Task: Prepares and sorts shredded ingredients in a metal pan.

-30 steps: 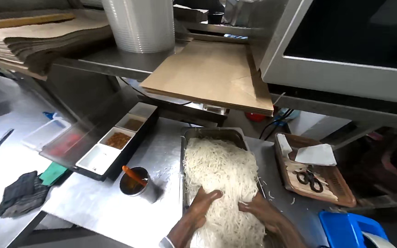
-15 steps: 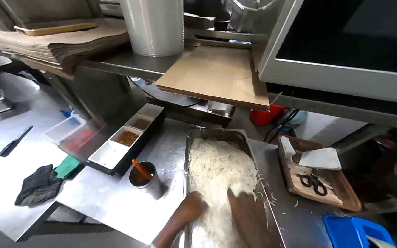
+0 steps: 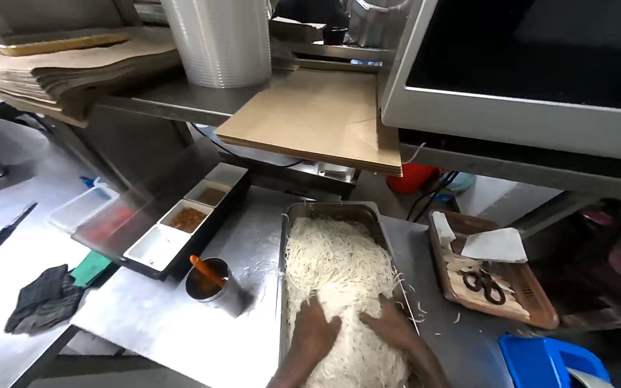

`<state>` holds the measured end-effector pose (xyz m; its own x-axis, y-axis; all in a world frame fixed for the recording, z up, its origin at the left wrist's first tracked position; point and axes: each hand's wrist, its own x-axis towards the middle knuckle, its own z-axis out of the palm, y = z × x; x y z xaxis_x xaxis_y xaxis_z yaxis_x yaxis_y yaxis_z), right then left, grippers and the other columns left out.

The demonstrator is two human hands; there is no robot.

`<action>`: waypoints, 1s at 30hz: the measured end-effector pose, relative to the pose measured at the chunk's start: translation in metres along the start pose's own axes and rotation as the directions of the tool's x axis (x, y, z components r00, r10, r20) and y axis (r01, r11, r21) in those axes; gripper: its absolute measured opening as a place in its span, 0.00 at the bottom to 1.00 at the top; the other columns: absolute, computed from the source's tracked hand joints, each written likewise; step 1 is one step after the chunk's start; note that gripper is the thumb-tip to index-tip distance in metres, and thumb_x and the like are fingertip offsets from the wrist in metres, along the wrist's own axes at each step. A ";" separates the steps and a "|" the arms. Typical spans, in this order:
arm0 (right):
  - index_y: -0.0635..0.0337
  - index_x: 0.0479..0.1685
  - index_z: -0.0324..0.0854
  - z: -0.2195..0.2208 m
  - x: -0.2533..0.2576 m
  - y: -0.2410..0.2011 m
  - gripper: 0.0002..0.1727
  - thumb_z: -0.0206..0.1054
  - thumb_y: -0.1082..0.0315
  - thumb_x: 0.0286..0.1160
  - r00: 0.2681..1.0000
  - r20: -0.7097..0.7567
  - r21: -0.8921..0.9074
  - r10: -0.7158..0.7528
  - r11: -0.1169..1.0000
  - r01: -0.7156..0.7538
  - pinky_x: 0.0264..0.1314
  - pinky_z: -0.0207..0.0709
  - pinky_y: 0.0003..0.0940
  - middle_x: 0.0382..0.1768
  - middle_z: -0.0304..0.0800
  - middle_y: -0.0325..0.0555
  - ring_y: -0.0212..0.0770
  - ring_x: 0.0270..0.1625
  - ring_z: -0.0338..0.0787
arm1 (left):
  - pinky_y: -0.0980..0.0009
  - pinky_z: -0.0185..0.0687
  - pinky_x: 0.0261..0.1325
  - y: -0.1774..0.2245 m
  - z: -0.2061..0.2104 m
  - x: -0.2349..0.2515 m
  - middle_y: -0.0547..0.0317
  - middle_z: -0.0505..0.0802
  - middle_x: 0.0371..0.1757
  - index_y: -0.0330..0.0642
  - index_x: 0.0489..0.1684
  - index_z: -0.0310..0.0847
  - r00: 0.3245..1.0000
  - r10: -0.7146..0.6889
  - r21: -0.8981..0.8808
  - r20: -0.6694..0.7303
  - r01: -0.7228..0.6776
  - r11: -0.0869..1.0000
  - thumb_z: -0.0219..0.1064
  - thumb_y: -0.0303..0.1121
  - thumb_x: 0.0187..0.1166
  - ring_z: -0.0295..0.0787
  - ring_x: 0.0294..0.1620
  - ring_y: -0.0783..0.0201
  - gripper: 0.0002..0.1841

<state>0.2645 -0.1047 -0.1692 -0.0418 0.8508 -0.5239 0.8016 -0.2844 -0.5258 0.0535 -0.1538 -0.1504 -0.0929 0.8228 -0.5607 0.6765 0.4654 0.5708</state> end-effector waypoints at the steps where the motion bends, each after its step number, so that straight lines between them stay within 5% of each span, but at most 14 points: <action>1: 0.68 0.89 0.56 0.007 0.007 -0.001 0.58 0.76 0.36 0.65 1.000 0.014 -0.010 0.025 1.000 -0.025 0.86 0.63 0.59 0.81 0.71 0.70 0.62 0.84 0.72 | 0.46 0.71 0.82 -0.008 -0.003 0.003 0.33 0.76 0.81 0.35 0.92 0.53 1.000 -0.012 -0.041 -0.027 0.011 0.999 0.66 0.54 0.79 0.76 0.80 0.39 0.45; 6: 0.65 0.94 0.46 0.014 0.009 0.007 0.59 0.79 0.47 0.68 0.977 0.210 0.279 0.024 0.957 -0.083 0.90 0.59 0.52 0.88 0.61 0.65 0.56 0.89 0.65 | 0.41 0.71 0.80 -0.033 -0.006 0.022 0.30 0.82 0.75 0.31 0.86 0.63 0.996 -0.046 -0.296 0.076 0.066 0.953 0.65 0.62 0.78 0.78 0.78 0.39 0.46; 9: 0.61 0.87 0.58 0.019 -0.010 0.010 0.44 0.77 0.61 0.71 0.963 0.269 0.485 -0.024 0.867 -0.114 0.72 0.80 0.40 0.72 0.80 0.54 0.41 0.70 0.84 | 0.49 0.74 0.80 -0.033 -0.009 0.020 0.37 0.81 0.78 0.35 0.88 0.61 0.986 0.070 -0.587 0.151 0.032 0.809 0.72 0.52 0.76 0.79 0.78 0.48 0.44; 11: 0.64 0.84 0.59 0.010 -0.028 -0.002 0.43 0.76 0.69 0.66 0.962 0.263 0.555 -0.079 0.828 -0.083 0.61 0.84 0.34 0.63 0.84 0.52 0.36 0.59 0.88 | 0.53 0.81 0.72 -0.025 -0.019 0.007 0.38 0.83 0.74 0.36 0.88 0.58 0.978 0.107 -0.732 0.180 0.061 0.678 0.72 0.44 0.77 0.83 0.71 0.51 0.41; 14: 0.66 0.82 0.61 -0.024 -0.053 -0.028 0.49 0.82 0.67 0.53 0.986 0.127 0.560 -0.110 0.828 0.020 0.56 0.88 0.37 0.57 0.88 0.52 0.38 0.53 0.92 | 0.54 0.70 0.81 -0.011 -0.033 -0.010 0.36 0.73 0.83 0.34 0.91 0.52 0.983 0.129 -0.801 0.134 0.031 0.597 0.62 0.40 0.86 0.73 0.81 0.50 0.36; 17: 0.65 0.81 0.65 -0.060 -0.068 -0.057 0.54 0.88 0.59 0.47 0.982 -0.026 0.490 -0.189 0.853 0.178 0.63 0.88 0.37 0.61 0.89 0.50 0.38 0.60 0.92 | 0.62 0.58 0.88 -0.009 -0.031 -0.023 0.39 0.69 0.88 0.30 0.87 0.60 0.971 0.235 -0.835 -0.047 -0.167 0.525 0.41 0.35 0.95 0.64 0.87 0.56 0.26; 19: 0.63 0.78 0.68 -0.072 -0.075 -0.067 0.52 0.88 0.56 0.45 0.958 -0.113 0.376 -0.262 0.881 0.286 0.66 0.86 0.34 0.62 0.89 0.47 0.35 0.62 0.90 | 0.65 0.57 0.89 -0.010 -0.036 -0.033 0.43 0.68 0.89 0.33 0.89 0.58 0.951 0.295 -0.788 -0.093 -0.251 0.563 0.36 0.34 0.96 0.63 0.88 0.61 0.26; 21: 0.62 0.81 0.68 -0.075 -0.082 -0.074 0.52 0.84 0.50 0.49 0.953 -0.130 0.113 -0.272 0.951 0.287 0.73 0.80 0.42 0.67 0.86 0.52 0.41 0.69 0.87 | 0.60 0.51 0.93 -0.012 -0.050 -0.025 0.44 0.64 0.92 0.36 0.93 0.53 0.938 0.346 -0.644 -0.020 -0.277 0.713 0.38 0.32 0.95 0.58 0.93 0.58 0.27; 23: 0.66 0.84 0.66 -0.066 -0.095 -0.083 0.50 0.80 0.50 0.59 0.973 -0.104 -0.169 -0.204 0.968 0.185 0.75 0.73 0.61 0.68 0.84 0.65 0.59 0.72 0.84 | 0.54 0.53 0.91 -0.002 -0.061 0.010 0.34 0.65 0.89 0.28 0.89 0.55 0.906 0.411 -0.415 0.101 -0.338 0.845 0.45 0.30 0.94 0.59 0.91 0.47 0.26; 24: 0.67 0.83 0.68 -0.057 -0.099 -0.082 0.48 0.79 0.51 0.62 0.978 -0.116 -0.252 -0.171 0.958 0.137 0.74 0.73 0.65 0.66 0.85 0.68 0.65 0.70 0.84 | 0.47 0.59 0.87 0.008 -0.067 0.027 0.28 0.74 0.82 0.25 0.84 0.64 0.902 0.414 -0.166 0.127 -0.392 0.905 0.53 0.32 0.92 0.67 0.86 0.39 0.26; 26: 0.70 0.77 0.74 -0.041 -0.102 -0.067 0.41 0.80 0.55 0.63 0.967 -0.195 -0.276 -0.165 0.955 0.107 0.70 0.75 0.66 0.62 0.87 0.70 0.67 0.66 0.87 | 0.39 0.74 0.75 0.019 -0.074 0.040 0.32 0.87 0.67 0.35 0.79 0.74 0.915 0.397 0.159 0.074 -0.403 0.901 0.60 0.39 0.87 0.83 0.72 0.36 0.25; 30: 0.69 0.73 0.79 -0.045 -0.118 -0.054 0.35 0.79 0.65 0.61 0.869 -0.377 -0.171 -0.321 0.946 0.275 0.65 0.78 0.70 0.57 0.91 0.68 0.67 0.61 0.90 | 0.41 0.79 0.70 0.046 -0.097 0.017 0.35 0.91 0.59 0.36 0.75 0.76 0.909 0.411 0.155 -0.065 -0.398 0.904 0.61 0.36 0.85 0.88 0.65 0.39 0.22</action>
<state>0.2525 -0.1701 -0.0490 -0.0686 0.9971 -0.0335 0.8487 0.0406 -0.5273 0.0116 -0.0870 -0.0754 0.1461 0.9606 -0.2365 0.7618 0.0432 0.6464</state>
